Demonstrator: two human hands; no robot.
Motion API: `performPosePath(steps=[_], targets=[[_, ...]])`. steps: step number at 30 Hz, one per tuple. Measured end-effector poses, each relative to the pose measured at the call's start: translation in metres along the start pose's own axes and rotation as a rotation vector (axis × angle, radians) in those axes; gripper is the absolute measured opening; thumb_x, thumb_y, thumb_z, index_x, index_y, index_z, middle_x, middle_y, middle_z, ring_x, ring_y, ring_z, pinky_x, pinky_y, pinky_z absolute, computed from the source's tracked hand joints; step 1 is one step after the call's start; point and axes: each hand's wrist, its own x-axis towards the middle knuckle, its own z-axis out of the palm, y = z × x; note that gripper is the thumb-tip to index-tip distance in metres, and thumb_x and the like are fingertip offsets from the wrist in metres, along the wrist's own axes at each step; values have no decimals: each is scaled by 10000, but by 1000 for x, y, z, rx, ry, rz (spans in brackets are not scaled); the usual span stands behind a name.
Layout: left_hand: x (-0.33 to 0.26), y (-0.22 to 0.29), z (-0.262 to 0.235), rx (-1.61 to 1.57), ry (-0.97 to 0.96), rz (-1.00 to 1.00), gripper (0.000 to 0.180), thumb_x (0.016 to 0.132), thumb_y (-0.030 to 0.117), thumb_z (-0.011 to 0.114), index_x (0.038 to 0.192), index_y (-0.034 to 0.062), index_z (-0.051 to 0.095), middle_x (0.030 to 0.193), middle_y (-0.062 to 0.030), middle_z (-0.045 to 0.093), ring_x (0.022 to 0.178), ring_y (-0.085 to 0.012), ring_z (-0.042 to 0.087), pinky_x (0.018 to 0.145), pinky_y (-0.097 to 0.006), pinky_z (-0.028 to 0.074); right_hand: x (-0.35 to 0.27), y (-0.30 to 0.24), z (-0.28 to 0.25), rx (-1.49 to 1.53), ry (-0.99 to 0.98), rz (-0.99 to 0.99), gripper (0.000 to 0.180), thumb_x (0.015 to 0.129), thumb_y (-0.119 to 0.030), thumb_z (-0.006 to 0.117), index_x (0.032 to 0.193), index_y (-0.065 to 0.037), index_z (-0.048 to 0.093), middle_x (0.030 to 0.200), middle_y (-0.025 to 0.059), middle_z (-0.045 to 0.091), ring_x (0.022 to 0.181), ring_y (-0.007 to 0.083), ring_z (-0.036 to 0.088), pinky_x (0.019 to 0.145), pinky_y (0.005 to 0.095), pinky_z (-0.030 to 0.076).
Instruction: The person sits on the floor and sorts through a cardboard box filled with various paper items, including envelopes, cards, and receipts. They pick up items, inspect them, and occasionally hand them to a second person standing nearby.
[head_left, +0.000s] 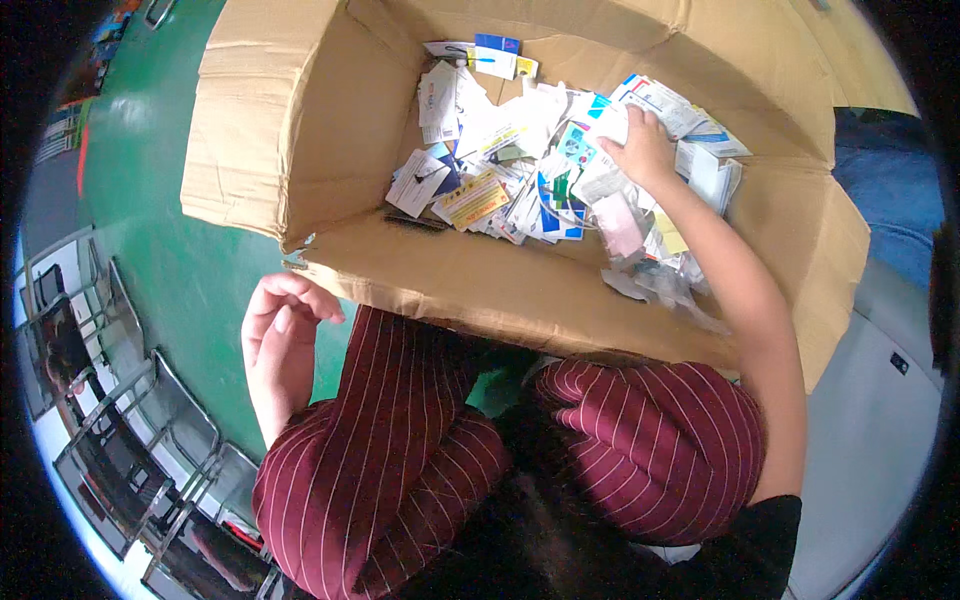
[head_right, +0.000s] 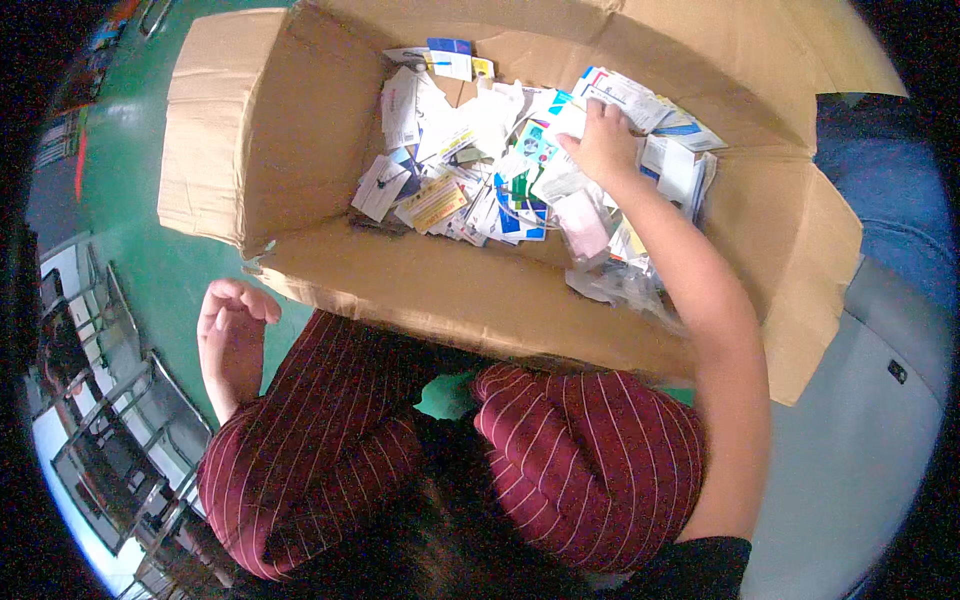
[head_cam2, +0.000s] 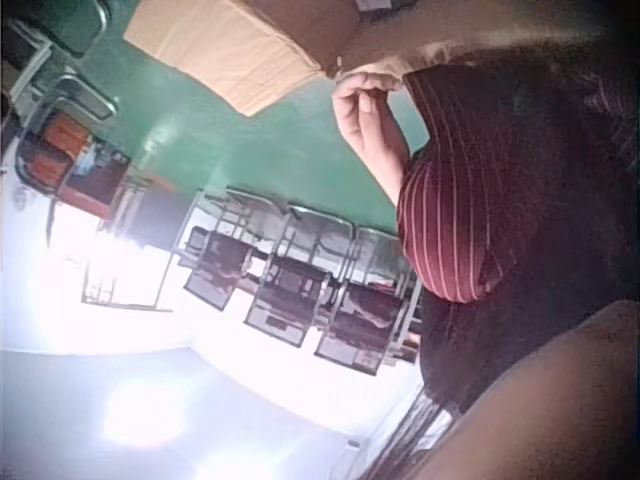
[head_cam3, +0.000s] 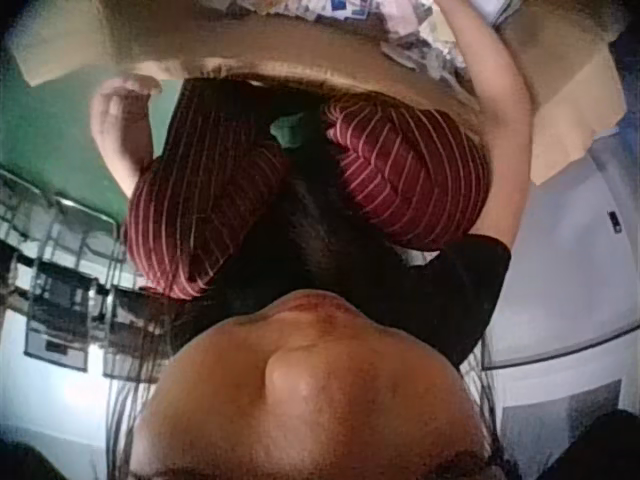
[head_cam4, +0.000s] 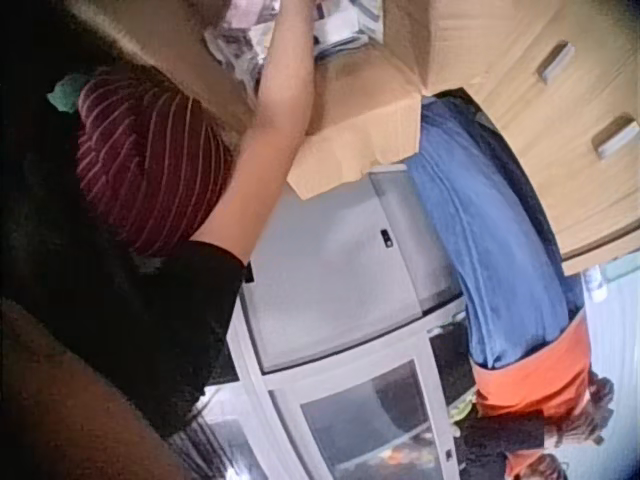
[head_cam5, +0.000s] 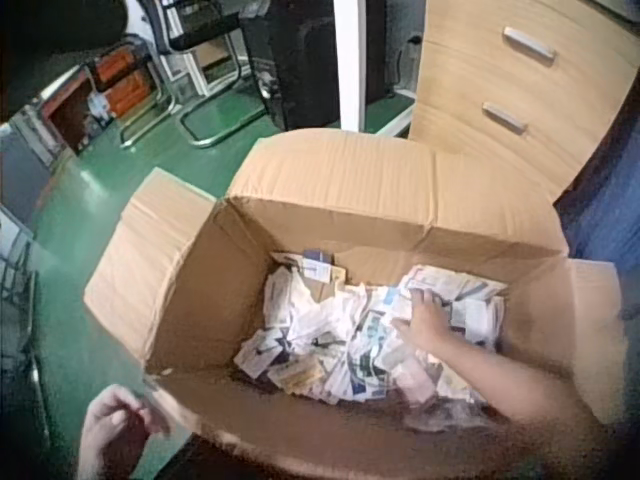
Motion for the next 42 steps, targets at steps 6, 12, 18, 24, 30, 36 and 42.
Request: performPosePath(steps=[6, 12, 18, 24, 30, 36, 42], targets=[[0, 1, -2, 95, 13, -14, 253, 791, 226, 482, 916, 7, 466, 763, -83, 519, 722, -162, 488, 706, -279, 365, -6, -21, 0, -64, 22, -480, 582, 626, -280, 659, 1102, -52, 412, 1006, 131, 452, 981, 300, 424, 832, 388, 364], [2, 0, 6, 94, -55, -71, 258, 790, 231, 485, 907, 2, 465, 764, -83, 517, 734, -166, 493, 713, -280, 374, -1, -23, 14, -32, -190, -523, 684, 607, -262, 667, 1182, -47, 363, 1185, 141, 390, 1101, 301, 373, 916, 390, 318], [0, -7, -8, 109, 13, 7, 256, 792, 224, 478, 919, 4, 455, 762, -78, 501, 722, -164, 485, 702, -278, 376, 6, 3, -14, 168, -396, -583, 391, 710, -34, 522, 1094, -54, 456, 1052, 154, 491, 981, 301, 464, 844, 358, 375], [8, -1, 11, 130, -75, -83, 215, 793, 179, 474, 915, 3, 463, 771, -74, 504, 740, -151, 489, 708, -269, 384, -4, 45, -11, -6, -44, -601, 413, 669, 40, 495, 1064, -82, 499, 1083, 96, 485, 1031, 252, 430, 850, 346, 359], [54, 17, 51, 640, -369, -32, 150, 744, 35, 509, 889, 2, 523, 761, -41, 525, 752, -133, 510, 724, -249, 399, 16, 66, -8, -259, -91, -670, 464, 631, -11, 561, 1080, -109, 496, 1065, 42, 472, 1018, 223, 425, 836, 335, 368], [152, -18, 113, 1017, -1281, -123, 230, 785, 185, 484, 920, 6, 532, 819, -114, 555, 762, -177, 536, 688, -297, 420, 12, 60, -10, -98, -123, -458, 596, 532, -59, 681, 1082, -157, 473, 977, 62, 470, 966, 245, 459, 790, 362, 412], [212, -169, 173, 1304, -1108, 243, 321, 695, 287, 523, 873, 25, 575, 824, -162, 583, 784, -286, 567, 700, -366, 442, 29, 51, -24, 18, -166, -471, 219, 574, -76, 632, 724, -56, 473, 853, 112, 461, 845, 281, 483, 680, 368, 402]])
